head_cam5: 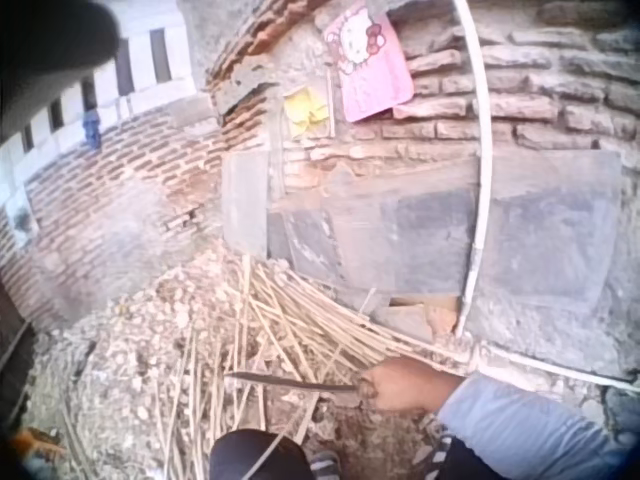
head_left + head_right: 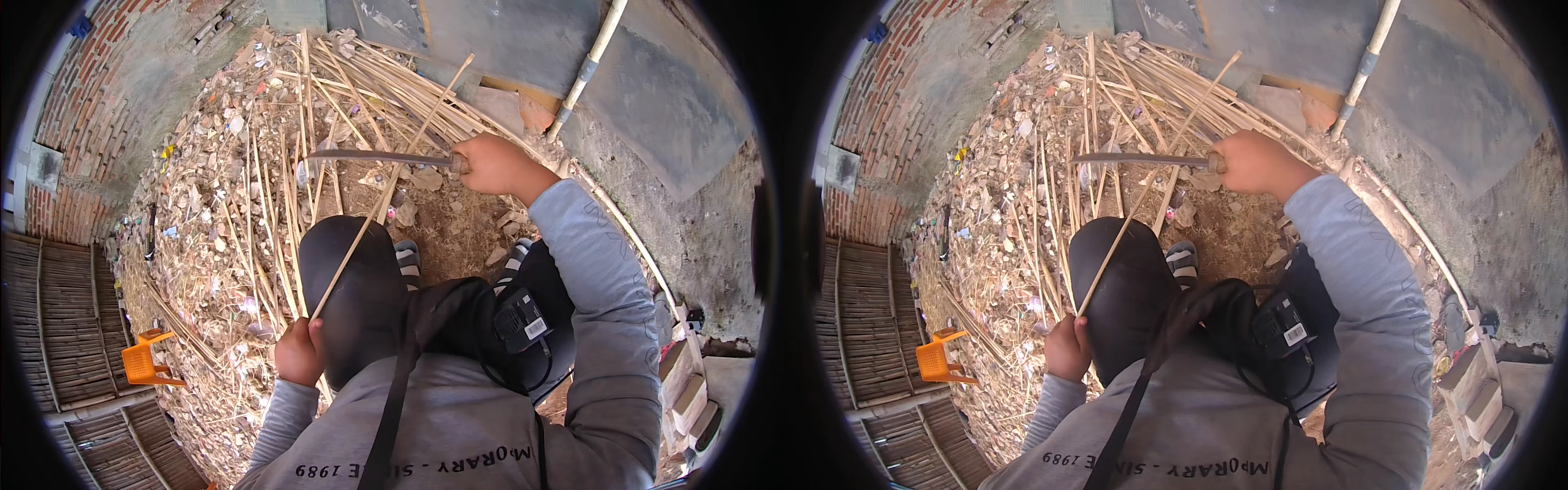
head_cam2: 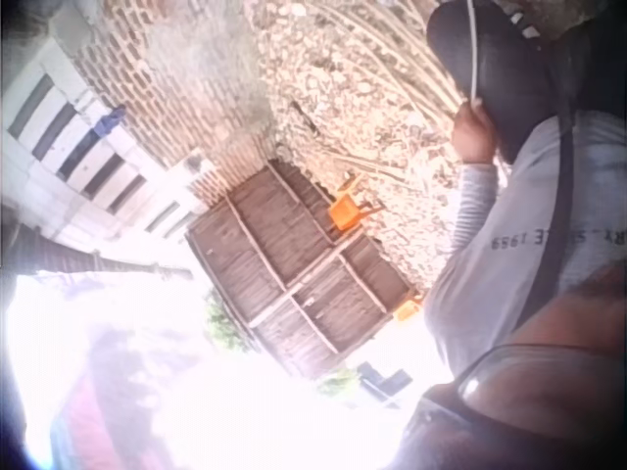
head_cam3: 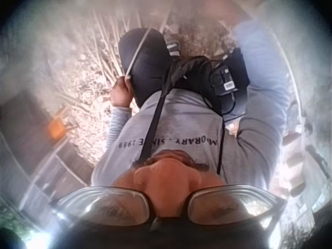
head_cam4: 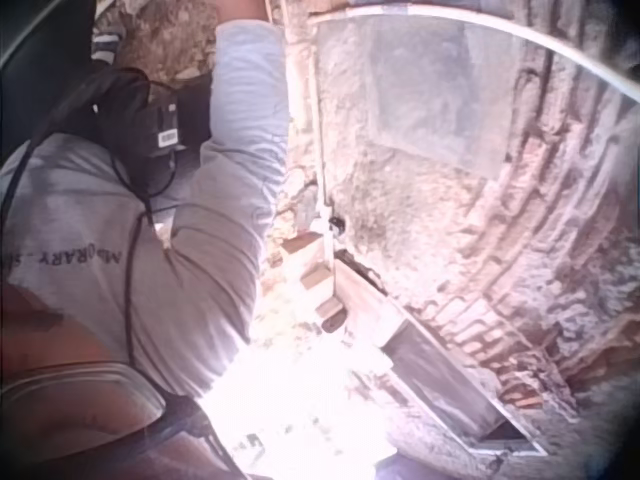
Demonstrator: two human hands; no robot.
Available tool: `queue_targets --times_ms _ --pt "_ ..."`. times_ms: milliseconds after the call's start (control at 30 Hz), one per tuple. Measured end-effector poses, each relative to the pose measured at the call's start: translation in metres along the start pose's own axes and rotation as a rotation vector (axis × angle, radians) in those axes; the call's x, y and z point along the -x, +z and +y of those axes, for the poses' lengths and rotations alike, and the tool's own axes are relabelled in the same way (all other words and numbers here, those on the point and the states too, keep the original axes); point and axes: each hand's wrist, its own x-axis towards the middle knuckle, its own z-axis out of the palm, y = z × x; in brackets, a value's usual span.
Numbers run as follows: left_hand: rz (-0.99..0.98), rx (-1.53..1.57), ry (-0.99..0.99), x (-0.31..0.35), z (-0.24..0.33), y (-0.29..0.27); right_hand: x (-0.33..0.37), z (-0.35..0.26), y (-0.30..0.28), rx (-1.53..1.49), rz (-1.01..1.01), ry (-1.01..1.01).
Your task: The person uses a knife to shave and smooth long strips of bamboo, holding the bamboo in one hand while sliding the knife along its surface.
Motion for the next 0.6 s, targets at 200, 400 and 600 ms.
queue_targets --times_ms 200,400,600 --pt "0.008 -0.025 0.027 -0.016 -0.002 0.006 -0.007 0.047 -0.003 -0.078 0.015 0.138" --pt "-0.002 0.01 0.005 -0.004 -0.007 0.006 -0.006 -0.007 0.005 0.057 0.035 -0.033" --pt "0.009 -0.012 0.043 -0.017 -0.004 0.004 -0.003 0.073 -0.014 -0.029 0.142 0.141"
